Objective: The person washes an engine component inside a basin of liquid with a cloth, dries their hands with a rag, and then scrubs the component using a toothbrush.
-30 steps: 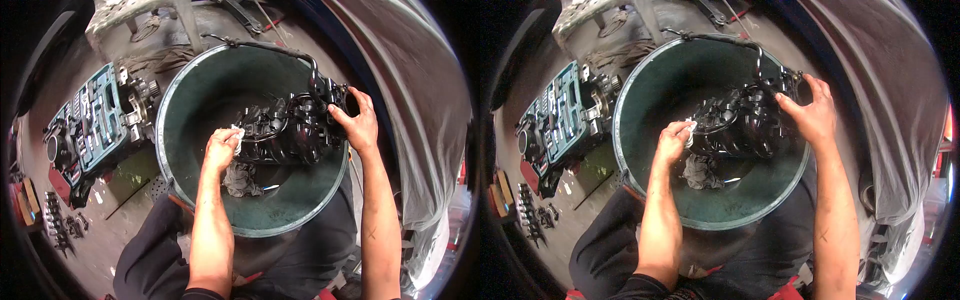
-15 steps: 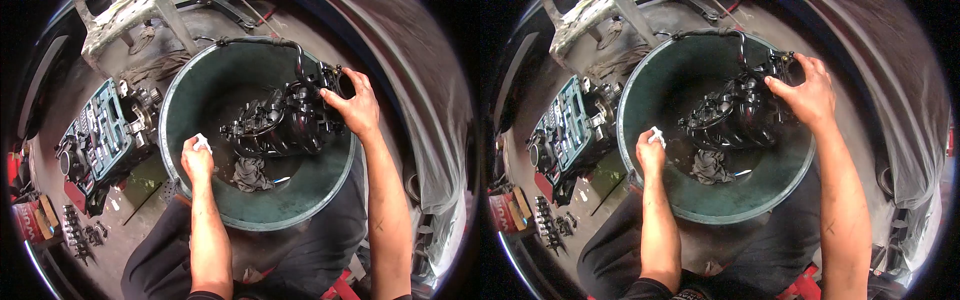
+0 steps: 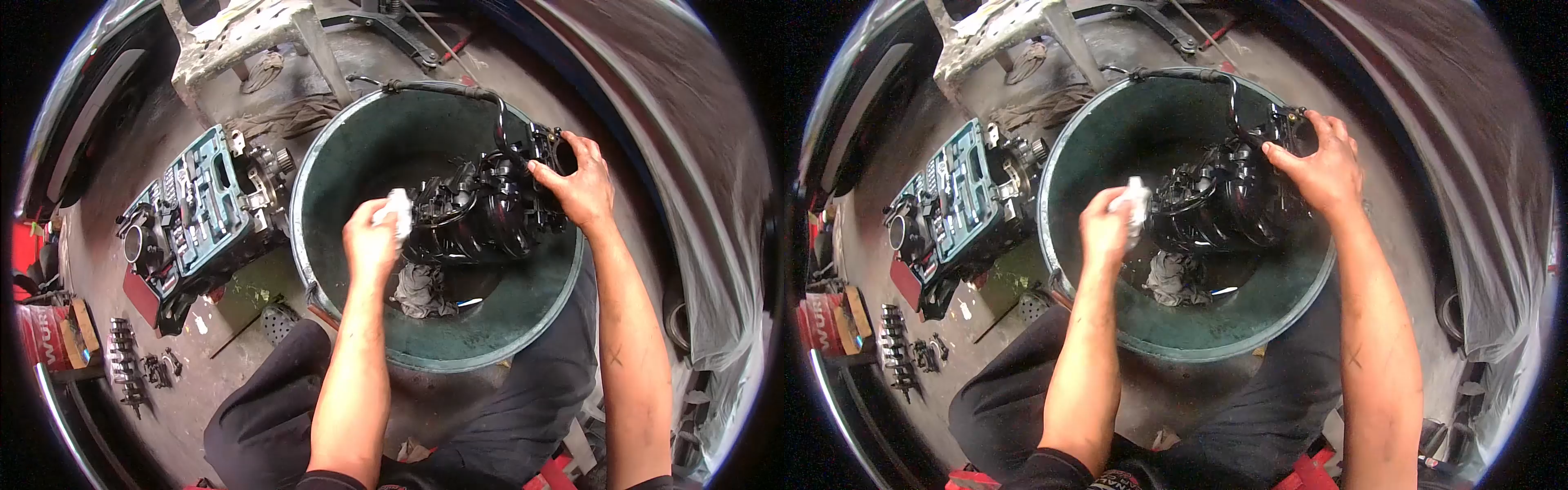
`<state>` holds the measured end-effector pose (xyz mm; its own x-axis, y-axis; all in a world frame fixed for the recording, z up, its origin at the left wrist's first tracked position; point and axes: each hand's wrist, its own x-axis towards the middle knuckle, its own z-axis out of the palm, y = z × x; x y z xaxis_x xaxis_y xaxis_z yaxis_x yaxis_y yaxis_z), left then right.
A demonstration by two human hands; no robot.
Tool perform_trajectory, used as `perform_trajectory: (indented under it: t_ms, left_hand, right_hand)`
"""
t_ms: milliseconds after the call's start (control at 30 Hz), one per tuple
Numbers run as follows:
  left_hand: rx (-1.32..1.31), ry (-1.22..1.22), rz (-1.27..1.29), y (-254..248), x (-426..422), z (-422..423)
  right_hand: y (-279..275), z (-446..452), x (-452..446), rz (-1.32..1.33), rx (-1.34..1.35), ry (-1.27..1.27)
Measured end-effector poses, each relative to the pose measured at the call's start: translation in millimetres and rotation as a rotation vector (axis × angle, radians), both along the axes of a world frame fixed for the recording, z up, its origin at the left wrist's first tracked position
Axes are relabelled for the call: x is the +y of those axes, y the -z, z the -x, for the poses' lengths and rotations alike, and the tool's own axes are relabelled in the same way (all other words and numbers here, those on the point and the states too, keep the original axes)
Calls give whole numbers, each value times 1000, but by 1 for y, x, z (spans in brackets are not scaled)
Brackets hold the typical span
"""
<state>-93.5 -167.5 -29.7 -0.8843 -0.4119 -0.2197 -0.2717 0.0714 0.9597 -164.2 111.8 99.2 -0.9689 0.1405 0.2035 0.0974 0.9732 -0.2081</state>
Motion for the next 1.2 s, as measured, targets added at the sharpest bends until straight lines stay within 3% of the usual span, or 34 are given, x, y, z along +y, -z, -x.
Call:
perform_trajectory:
  t_ms: [100,133,267,400,500,567,633,700,767,867,967,1033,1067,1200]
  left_hand:
    - [-231,188,219,0,37,32]
    - [-261,220,82,3,35,39]
    - [-343,457,107,14,20,62]
    - [-284,526,260,-8,16,62]
    - [-111,534,248,10,3,58]
    - [-10,381,333,52,-16,47]
    - [-160,-30,-59,44,-21,14]
    - [-263,-298,-76,39,-16,-13]
    - [-290,-312,-40,75,-14,-26]
    - [-5,-166,150,55,-12,-26]
    - [130,-15,-75,14,0,-13]
    - [456,327,578,5,8,0]
    - [422,506,630,-1,16,4]
    - [420,666,774,-3,9,11]
  right_hand:
    - [-3,0,-2,-18,-21,9]
    - [-2,1,-2,-18,-16,4]
    - [-1,-2,0,-3,-10,-10]
    - [-1,1,-1,9,5,-31]
    - [0,0,-1,-10,-5,-38]
    - [0,-2,-1,7,-19,-31]
    - [-1,-3,-1,13,-16,-16]
    - [-2,-3,-3,5,-16,4]
    - [-2,-4,-3,5,-15,-1]
    - [-2,-5,-2,17,2,-15]
    - [-2,-8,-3,29,15,-13]
    - [-2,-8,-4,28,34,-17]
    - [0,-8,-3,32,43,-22]
    - [1,-8,-2,36,63,-29]
